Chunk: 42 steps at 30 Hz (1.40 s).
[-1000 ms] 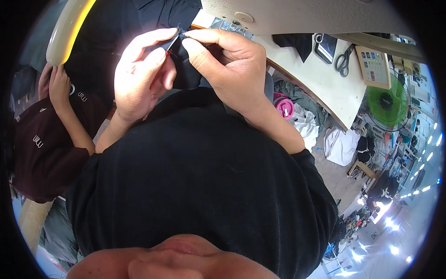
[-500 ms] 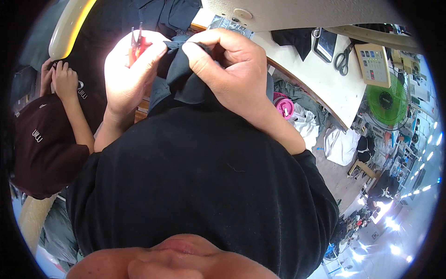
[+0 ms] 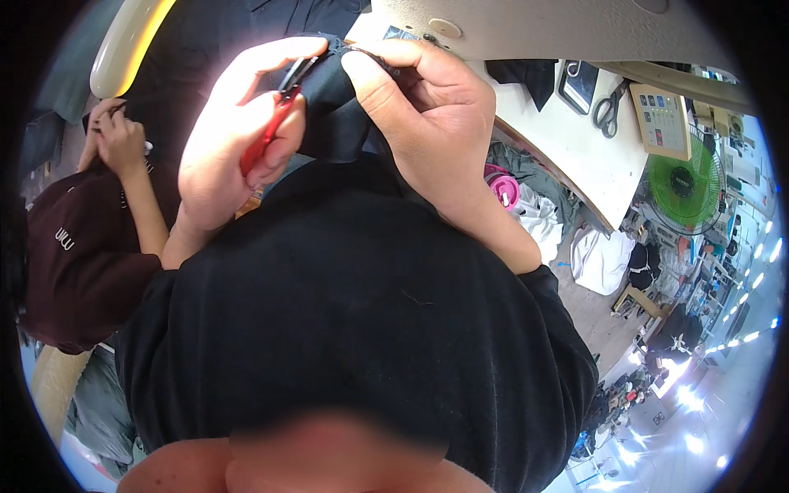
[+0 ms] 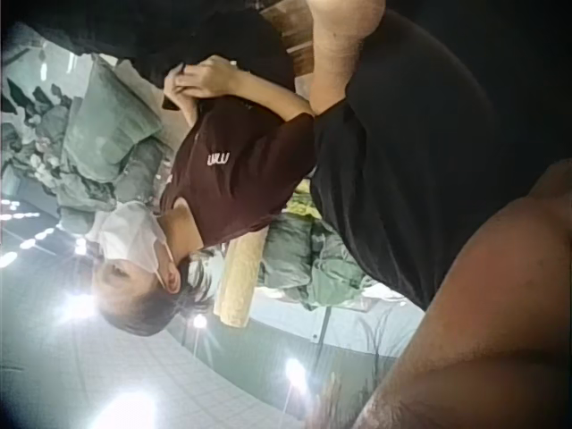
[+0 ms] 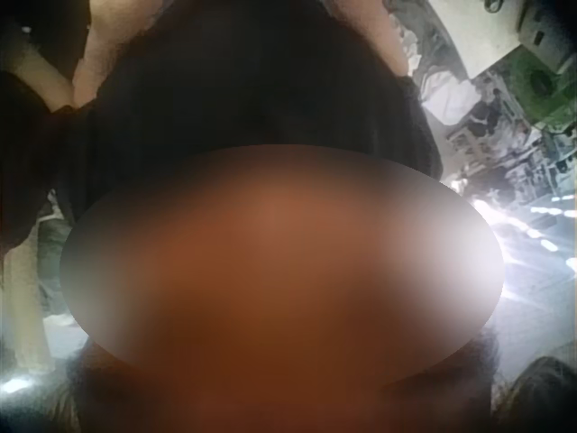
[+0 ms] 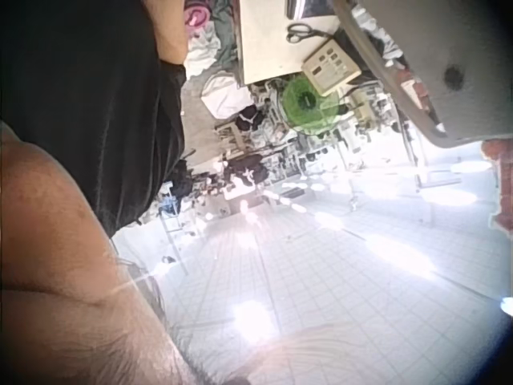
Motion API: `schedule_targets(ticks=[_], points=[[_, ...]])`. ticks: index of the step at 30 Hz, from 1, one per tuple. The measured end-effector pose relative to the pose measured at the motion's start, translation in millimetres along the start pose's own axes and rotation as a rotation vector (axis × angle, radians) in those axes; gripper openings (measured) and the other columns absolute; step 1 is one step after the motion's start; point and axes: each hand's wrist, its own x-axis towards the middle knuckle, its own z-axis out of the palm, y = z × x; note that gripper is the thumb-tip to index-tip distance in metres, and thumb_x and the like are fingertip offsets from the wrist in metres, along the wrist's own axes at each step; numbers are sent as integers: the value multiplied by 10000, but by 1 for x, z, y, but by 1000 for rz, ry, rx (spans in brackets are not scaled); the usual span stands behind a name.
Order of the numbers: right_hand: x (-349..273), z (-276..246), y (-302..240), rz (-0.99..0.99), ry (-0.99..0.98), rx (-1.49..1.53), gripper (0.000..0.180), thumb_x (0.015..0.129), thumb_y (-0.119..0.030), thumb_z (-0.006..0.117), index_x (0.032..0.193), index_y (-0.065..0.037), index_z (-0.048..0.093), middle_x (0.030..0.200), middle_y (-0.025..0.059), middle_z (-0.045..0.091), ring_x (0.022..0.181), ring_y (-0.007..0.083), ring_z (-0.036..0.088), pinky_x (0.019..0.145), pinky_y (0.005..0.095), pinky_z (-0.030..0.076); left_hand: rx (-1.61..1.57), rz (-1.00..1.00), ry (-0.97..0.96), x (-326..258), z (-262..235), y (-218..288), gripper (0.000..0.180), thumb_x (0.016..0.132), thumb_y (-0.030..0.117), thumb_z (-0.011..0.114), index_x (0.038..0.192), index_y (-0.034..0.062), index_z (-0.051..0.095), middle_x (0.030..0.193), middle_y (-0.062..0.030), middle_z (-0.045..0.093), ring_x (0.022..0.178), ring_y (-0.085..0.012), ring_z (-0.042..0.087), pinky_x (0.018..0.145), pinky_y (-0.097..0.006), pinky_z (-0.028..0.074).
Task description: The person picks up pieces of fabric, holds them by hand, and trims loose threads from the seams using thread snips.
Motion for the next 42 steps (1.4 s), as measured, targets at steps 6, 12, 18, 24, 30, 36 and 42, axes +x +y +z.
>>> schedule_targets(ticks=[6,12,18,24,30,36,42], points=[[1,-3,1,-37,-22,-21,167,893,39,661,1058,65,659,899,37,658,791,55,607,702,173,472,63,-34,40,5,6,-4,441,999,199,408,1415,53,417,594,7,421,430,-20,295,404,-158,274],[2,-9,1,-3,-58,-37,169,896,35,657,1062,64,651,934,50,665,831,68,620,740,183,488,65,-19,25,10,6,-7,435,1002,195,428,1413,55,414,597,14,416,426,-17,281,394,-154,259],[4,-8,1,-32,-64,-53,171,892,33,658,1062,56,653,942,50,667,831,63,618,742,177,482,4,-14,34,12,7,-9,401,1007,184,444,1387,56,422,597,9,418,429,-13,281,392,-154,251],[0,-8,-1,-31,-84,-155,150,874,26,676,1023,41,669,906,16,651,778,39,579,679,170,452,-65,11,24,9,5,-11,314,987,167,513,1295,107,529,651,32,485,530,-1,370,464,-161,270],[0,-4,1,-122,-61,-143,122,848,43,684,969,41,668,909,23,629,764,51,576,668,177,451,-110,25,34,4,5,-11,304,982,155,531,1280,90,539,617,31,477,506,5,356,441,-157,255],[-5,-3,-2,-99,-110,-41,169,871,99,622,1038,74,635,1076,110,641,966,120,618,883,230,478,-157,68,161,3,-2,-12,328,999,149,488,1316,65,505,613,18,445,452,-11,294,415,-162,266],[-3,-2,5,-104,18,76,140,882,71,645,1021,53,651,965,46,655,796,44,590,692,172,473,-169,64,-8,-1,-4,-6,364,993,174,460,1339,69,501,611,15,451,477,-15,334,435,-158,270]])
